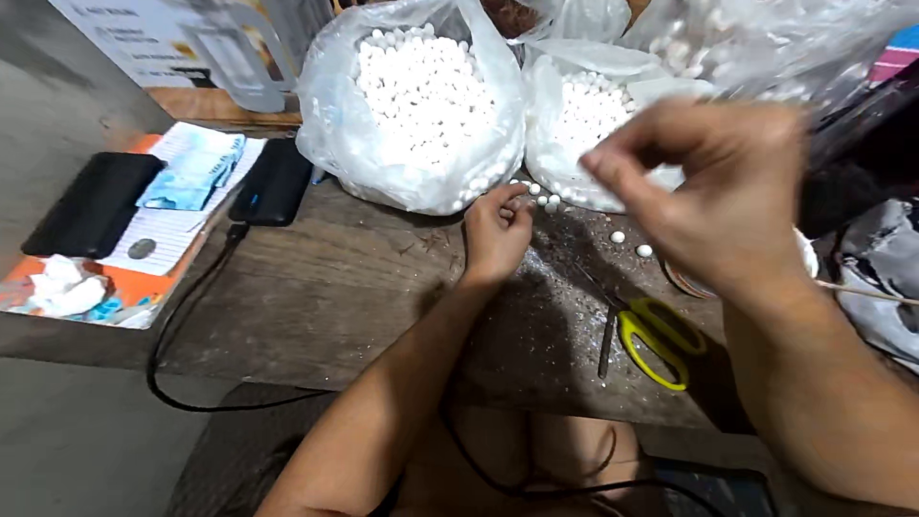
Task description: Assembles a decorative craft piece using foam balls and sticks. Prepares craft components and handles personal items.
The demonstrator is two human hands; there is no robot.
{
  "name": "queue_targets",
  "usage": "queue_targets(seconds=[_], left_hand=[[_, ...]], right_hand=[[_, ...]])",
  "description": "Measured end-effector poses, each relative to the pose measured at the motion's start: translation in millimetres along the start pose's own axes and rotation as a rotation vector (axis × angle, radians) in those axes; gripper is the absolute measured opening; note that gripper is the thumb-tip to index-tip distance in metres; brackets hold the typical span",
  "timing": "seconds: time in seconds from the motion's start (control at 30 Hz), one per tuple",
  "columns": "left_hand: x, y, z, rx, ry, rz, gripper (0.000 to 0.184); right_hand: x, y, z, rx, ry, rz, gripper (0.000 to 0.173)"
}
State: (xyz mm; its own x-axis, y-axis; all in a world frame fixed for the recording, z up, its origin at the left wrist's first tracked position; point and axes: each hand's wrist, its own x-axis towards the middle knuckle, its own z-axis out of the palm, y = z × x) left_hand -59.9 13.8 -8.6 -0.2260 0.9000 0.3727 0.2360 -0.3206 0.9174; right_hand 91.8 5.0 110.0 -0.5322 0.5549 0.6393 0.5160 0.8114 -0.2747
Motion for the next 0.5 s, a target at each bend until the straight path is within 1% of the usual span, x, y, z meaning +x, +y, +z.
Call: queue_targets(seconds=[0.07, 0.13, 0.2, 0.3, 0.33, 0.4, 0.5], left_hand=[[-3.9, 0.0, 2.4, 0.109, -0.062, 0.078, 0.025], [-8.2, -1.9, 5.9, 0.211, -0.135, 0.150, 0.028], [-11.3, -2.3, 8.3, 0.270, -0.139, 0.198, 0.028], [-12.7, -1.5, 11.6, 0.278, -0.044, 0.278, 0.024], [-12.5, -2.1, 12.5, 0.264, -0.006, 0.335, 0.024], [-12.2, 4.1, 10.0, 0.229, -0.013, 0.385, 0.028], [-10.8, 6.6, 9.1, 0.215, 0.010, 0.462, 0.026]], right_hand=[[-9.1, 12.7, 6.7, -0.028, -0.130, 0.061, 0.019], [4.7, 30.1, 4.1, -0.054, -0.125, 0.100, 0.022], [40.8, 46.9, -1.8, -0.057, -0.044, 0.131, 0.025], [113.0, 78.4, 4.6, 0.008, 0.023, 0.202, 0.023], [136.1, 87.6, 13.4, 0.033, 0.011, 0.235, 0.022], [174.2, 100.6, 35.5, 0.029, -0.045, 0.281, 0.022], [217.4, 122.7, 79.8, -0.076, -0.213, 0.317, 0.023]])
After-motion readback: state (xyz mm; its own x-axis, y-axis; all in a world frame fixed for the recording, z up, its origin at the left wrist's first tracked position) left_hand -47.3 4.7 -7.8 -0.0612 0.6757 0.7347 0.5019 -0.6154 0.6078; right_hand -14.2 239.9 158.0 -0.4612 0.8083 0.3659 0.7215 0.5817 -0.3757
